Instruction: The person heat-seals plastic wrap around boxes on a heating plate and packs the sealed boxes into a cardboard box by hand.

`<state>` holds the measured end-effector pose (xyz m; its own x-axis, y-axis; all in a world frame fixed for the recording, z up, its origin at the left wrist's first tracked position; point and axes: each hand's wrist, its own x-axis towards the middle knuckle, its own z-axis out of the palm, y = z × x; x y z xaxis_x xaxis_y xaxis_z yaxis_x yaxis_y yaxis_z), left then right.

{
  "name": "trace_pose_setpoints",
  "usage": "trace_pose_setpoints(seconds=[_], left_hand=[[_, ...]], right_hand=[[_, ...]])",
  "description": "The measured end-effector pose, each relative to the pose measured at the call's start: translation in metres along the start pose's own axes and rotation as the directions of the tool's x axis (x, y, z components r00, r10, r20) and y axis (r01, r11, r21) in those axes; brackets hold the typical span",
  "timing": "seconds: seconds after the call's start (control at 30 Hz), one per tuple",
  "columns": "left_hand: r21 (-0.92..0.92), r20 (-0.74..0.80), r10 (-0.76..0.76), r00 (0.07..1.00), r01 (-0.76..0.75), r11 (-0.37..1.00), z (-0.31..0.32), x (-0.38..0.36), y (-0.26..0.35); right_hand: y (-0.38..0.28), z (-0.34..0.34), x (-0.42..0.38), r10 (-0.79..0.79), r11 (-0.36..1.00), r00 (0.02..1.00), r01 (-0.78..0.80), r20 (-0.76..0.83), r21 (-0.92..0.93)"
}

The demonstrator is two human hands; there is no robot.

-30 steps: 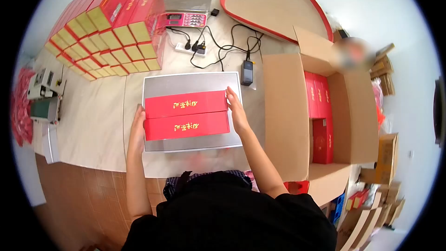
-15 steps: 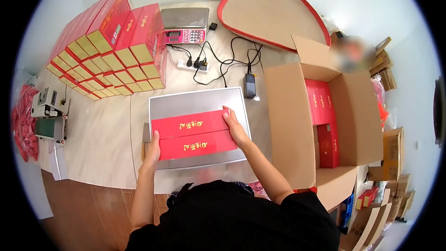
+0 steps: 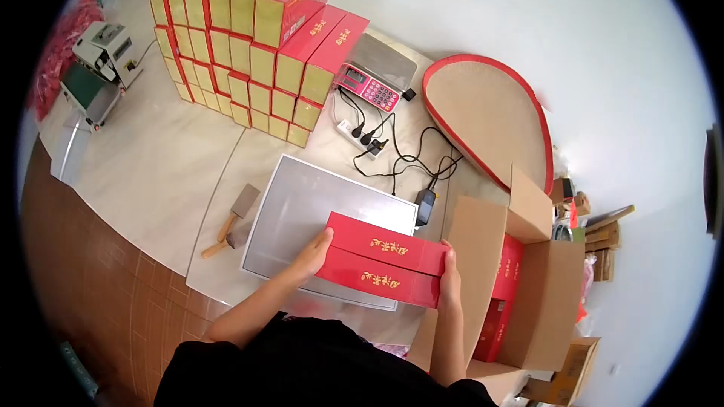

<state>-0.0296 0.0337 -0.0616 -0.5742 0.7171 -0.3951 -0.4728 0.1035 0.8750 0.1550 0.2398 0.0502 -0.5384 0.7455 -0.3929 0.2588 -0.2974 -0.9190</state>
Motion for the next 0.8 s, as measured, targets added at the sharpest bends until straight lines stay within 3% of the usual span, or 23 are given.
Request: trace_pose_setpoints(seconds=[0.03, 0.2, 0.3, 0.43, 0.57, 0.67, 0.7, 0.73, 0.8], left_hand=[[0.038, 0.016, 0.064, 0.998, -0.065, 0.997, 0.005, 0.002, 0.000], [0.120, -0.052, 0.040, 0.998, -0.034, 0.992, -0.024, 0.001, 0.014], [0.151, -0.065, 0.057, 0.996, -0.047, 0.987, -0.050, -0.008, 0.033], [0.213, -0.209, 0.021, 0.978, 0.024, 0.977, -0.083, -0.027, 0.055], [0.331, -0.356, 0.078, 0.931, 0.047, 0.942, -0.103, -0.057, 0.086], [0.158, -0.317, 0.022, 0.948, 0.030, 0.987, -0.160, -0.056, 0.058], [0.184, -0.310, 0.012, 0.951, 0.047, 0.982, -0.161, -0.059, 0.064], [0.076, -0.317, -0.097, 0.943, 0.127, 0.989, -0.161, -0.064, 0.070], [-0.024, -0.272, -0.123, 0.954, 0.121, 0.992, -0.171, -0.061, 0.062]], right_hand=[[0.006, -0.003, 0.005, -0.041, 0.997, 0.999, 0.040, -0.012, -0.072], [0.014, 0.018, 0.019, -0.130, 0.960, 0.991, 0.127, 0.006, -0.249], [0.020, 0.048, 0.024, -0.110, 0.982, 0.992, 0.119, 0.068, -0.145], [0.052, 0.082, 0.047, -0.069, 0.994, 0.986, 0.081, 0.152, -0.075], [0.067, 0.132, 0.046, -0.058, 0.998, 0.964, 0.058, 0.260, 0.007], [0.082, 0.165, 0.048, -0.244, 0.938, 0.928, 0.300, 0.281, -0.175], [0.074, 0.173, 0.042, -0.275, 0.915, 0.920, 0.340, 0.278, -0.219], [0.072, 0.174, 0.040, -0.262, 0.927, 0.930, 0.316, 0.257, -0.199], [0.071, 0.178, 0.039, -0.306, 0.903, 0.924, 0.358, 0.229, -0.237]])
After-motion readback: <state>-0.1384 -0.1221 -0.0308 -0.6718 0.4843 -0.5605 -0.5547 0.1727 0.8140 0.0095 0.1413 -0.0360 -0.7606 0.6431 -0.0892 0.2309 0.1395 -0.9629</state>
